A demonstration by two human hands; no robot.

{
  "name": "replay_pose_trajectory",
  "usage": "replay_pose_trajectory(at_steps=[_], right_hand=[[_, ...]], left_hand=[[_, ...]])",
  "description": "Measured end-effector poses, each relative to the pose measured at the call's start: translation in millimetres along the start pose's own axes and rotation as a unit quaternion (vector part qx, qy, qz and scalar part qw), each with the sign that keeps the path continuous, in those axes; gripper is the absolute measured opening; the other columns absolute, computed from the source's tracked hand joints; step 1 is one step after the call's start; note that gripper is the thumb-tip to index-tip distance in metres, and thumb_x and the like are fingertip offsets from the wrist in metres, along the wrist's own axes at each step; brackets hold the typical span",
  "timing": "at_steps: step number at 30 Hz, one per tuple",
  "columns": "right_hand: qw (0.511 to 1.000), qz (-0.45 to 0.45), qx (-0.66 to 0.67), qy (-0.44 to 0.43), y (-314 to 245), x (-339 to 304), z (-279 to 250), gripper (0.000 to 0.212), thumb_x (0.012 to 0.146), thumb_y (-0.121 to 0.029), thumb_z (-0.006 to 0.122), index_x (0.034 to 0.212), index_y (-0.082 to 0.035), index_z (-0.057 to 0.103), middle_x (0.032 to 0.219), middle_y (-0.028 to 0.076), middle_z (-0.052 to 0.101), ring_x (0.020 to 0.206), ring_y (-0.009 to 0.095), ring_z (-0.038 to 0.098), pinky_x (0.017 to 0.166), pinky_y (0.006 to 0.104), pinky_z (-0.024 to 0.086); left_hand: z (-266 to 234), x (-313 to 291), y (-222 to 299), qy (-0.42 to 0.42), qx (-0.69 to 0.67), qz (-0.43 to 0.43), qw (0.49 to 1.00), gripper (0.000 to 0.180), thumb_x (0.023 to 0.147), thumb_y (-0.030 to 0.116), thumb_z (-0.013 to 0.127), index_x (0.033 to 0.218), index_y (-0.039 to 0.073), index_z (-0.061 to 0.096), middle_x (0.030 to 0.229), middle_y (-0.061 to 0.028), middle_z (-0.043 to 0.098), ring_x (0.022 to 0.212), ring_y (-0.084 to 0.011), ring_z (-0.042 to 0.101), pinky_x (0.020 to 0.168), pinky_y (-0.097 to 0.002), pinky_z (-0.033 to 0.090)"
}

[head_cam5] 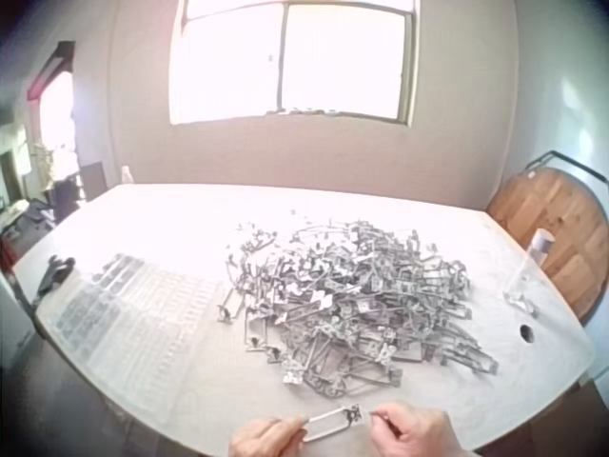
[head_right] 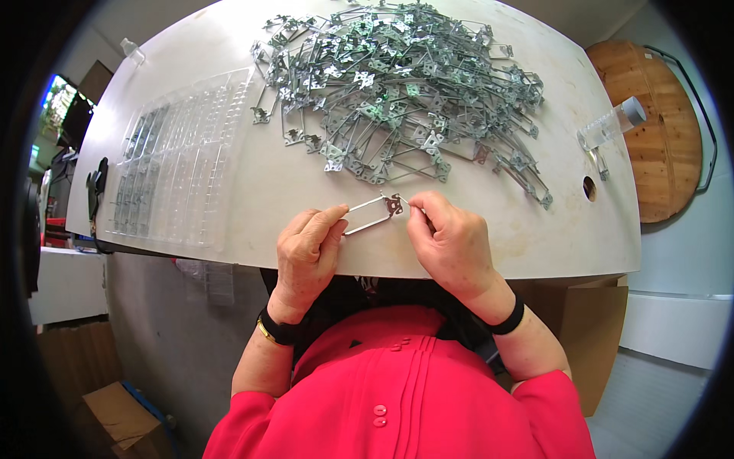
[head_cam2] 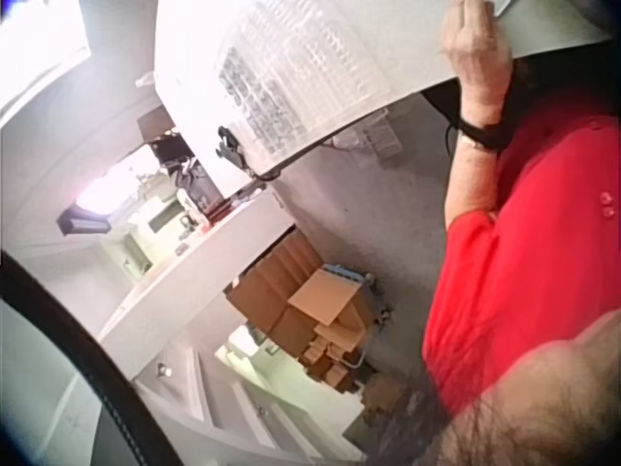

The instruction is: The person is manually assembling small metal components on a table and placing the finished pieces into a plastic grid tray.

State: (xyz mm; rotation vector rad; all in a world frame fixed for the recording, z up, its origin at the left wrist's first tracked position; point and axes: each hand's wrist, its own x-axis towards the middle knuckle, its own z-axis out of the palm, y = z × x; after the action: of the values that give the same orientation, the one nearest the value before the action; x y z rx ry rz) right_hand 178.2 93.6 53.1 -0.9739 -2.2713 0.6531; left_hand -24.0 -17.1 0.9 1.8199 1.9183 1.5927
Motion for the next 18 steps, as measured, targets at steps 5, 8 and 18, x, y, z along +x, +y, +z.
replay_pose_trajectory(at_steps=[5,8,18], right_hand=[[1.000,-0.001,-0.007,0.006,-1.4,3.0,2.7,0.010,0.094,-0.001,0.072,0.103,-0.005,0.070,0.079,0.017,0.072,0.065,0.033,0.072,0.060,0.0400,0.055],[1.000,-0.008,-0.011,0.015,-2.1,3.5,4.4,0.011,0.094,-0.001,0.073,0.103,-0.005,0.070,0.079,0.017,0.071,0.066,0.034,0.072,0.061,0.0407,0.055],[0.999,-0.023,-0.013,0.028,-2.0,3.3,10.0,0.012,0.093,0.000,0.073,0.104,-0.005,0.070,0.080,0.017,0.072,0.067,0.034,0.071,0.062,0.0414,0.055]], left_hand=[[0.6,0.2,-0.2,-0.003,0.001,-0.003,1.000,0.021,0.093,-0.004,0.077,0.113,0.001,0.077,0.079,-0.0115,0.065,0.069,-0.0276,0.062,0.064,-0.0389,0.050],[0.6,0.1,-0.3,-0.004,0.005,-0.004,1.000,0.021,0.093,-0.004,0.077,0.113,0.001,0.077,0.078,-0.0112,0.064,0.069,-0.0271,0.062,0.064,-0.0387,0.049],[-2.0,0.1,1.4,-0.022,0.009,-0.020,1.000,0.025,0.089,-0.005,0.078,0.113,0.001,0.076,0.082,-0.0126,0.067,0.074,-0.0310,0.066,0.067,-0.0414,0.053]])
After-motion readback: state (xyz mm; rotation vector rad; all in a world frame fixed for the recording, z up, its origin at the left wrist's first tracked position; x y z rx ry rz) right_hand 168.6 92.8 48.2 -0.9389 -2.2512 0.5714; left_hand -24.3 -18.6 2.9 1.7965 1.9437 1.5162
